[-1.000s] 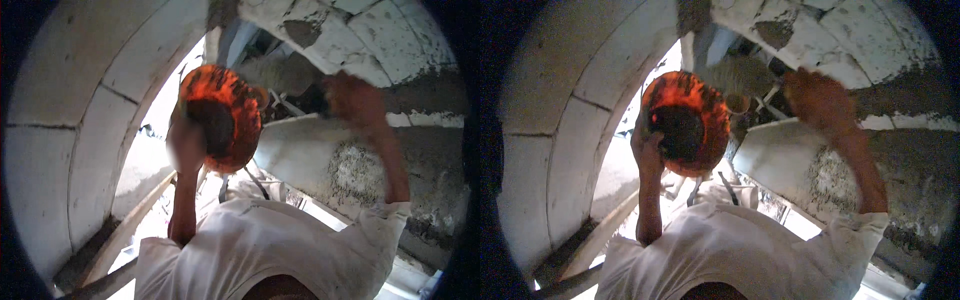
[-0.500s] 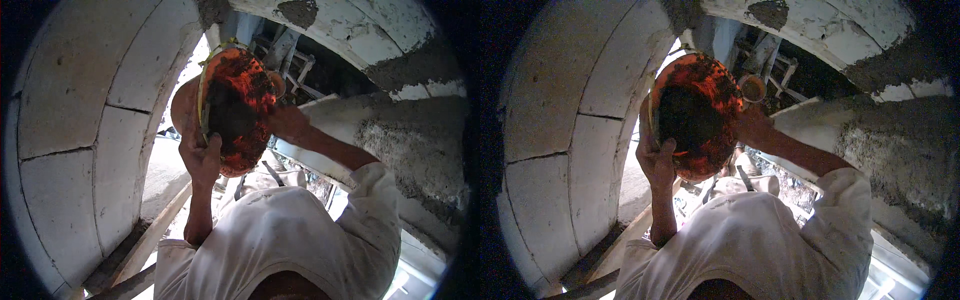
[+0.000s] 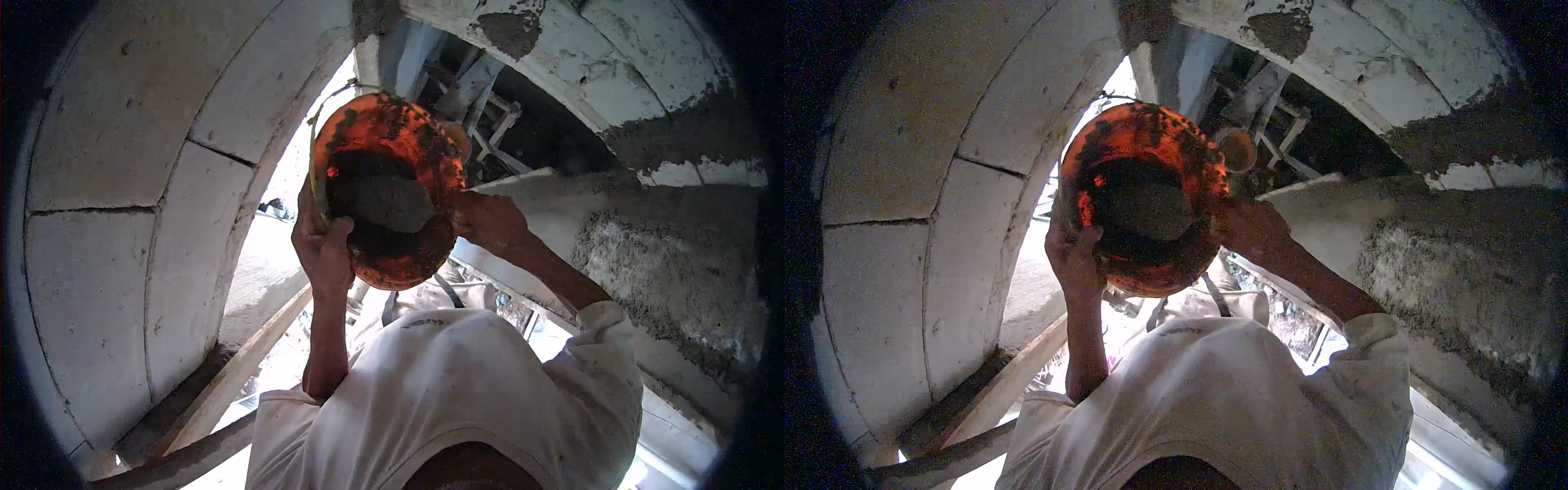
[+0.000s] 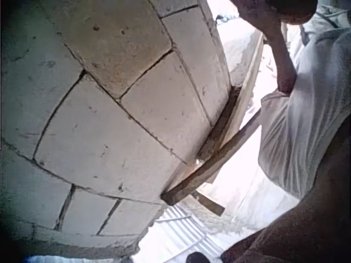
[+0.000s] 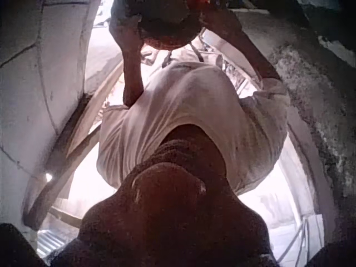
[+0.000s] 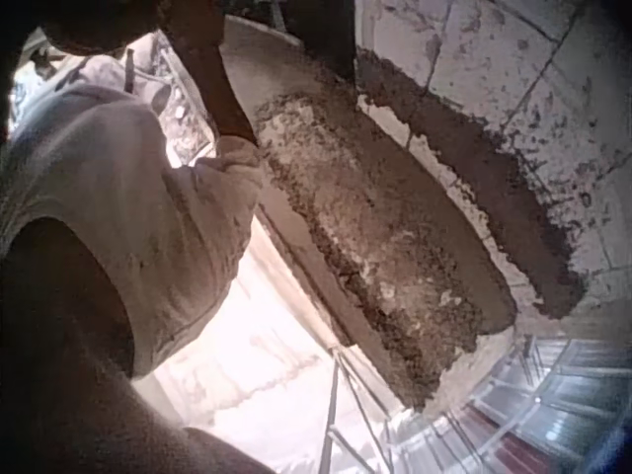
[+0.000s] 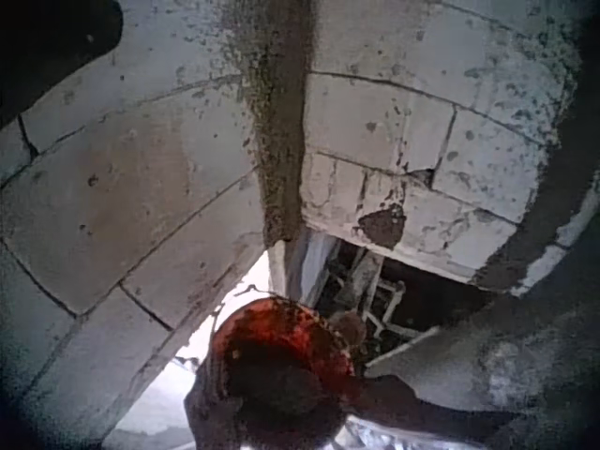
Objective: The person scoops mortar from a bucket using a trowel and applies it onto a wall, then scrapes the remaining mortar out of the bucket.
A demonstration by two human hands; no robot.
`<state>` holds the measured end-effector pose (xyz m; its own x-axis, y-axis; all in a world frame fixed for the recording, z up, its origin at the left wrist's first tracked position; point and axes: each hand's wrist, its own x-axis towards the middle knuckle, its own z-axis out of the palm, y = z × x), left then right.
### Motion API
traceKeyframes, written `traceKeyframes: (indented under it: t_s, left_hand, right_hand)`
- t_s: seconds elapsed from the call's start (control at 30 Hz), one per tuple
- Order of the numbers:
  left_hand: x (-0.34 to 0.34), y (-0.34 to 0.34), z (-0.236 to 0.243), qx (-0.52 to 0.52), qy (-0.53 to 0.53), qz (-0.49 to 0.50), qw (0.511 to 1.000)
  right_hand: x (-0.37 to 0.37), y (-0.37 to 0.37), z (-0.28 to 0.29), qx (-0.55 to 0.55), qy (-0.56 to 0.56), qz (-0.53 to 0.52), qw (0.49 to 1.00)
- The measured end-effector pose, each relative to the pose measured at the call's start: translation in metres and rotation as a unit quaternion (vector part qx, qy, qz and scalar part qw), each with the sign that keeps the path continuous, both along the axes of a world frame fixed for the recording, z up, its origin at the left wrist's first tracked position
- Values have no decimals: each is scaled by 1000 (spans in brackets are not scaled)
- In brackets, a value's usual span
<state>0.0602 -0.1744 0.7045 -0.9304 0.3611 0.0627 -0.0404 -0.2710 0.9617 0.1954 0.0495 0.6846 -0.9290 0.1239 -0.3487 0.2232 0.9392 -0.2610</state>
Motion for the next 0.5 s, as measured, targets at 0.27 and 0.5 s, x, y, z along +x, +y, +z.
traceKeyframes:
  t_s: [0.27,0.5]
  left_hand:
    - [-11,0,-16,43,-140,34,989]
    - [-16,11,-18,-60,-94,77,991]
  right_hand:
    - [15,11,46,17,-6,-33,999]
    - [-6,65,127,-166,21,30,985]
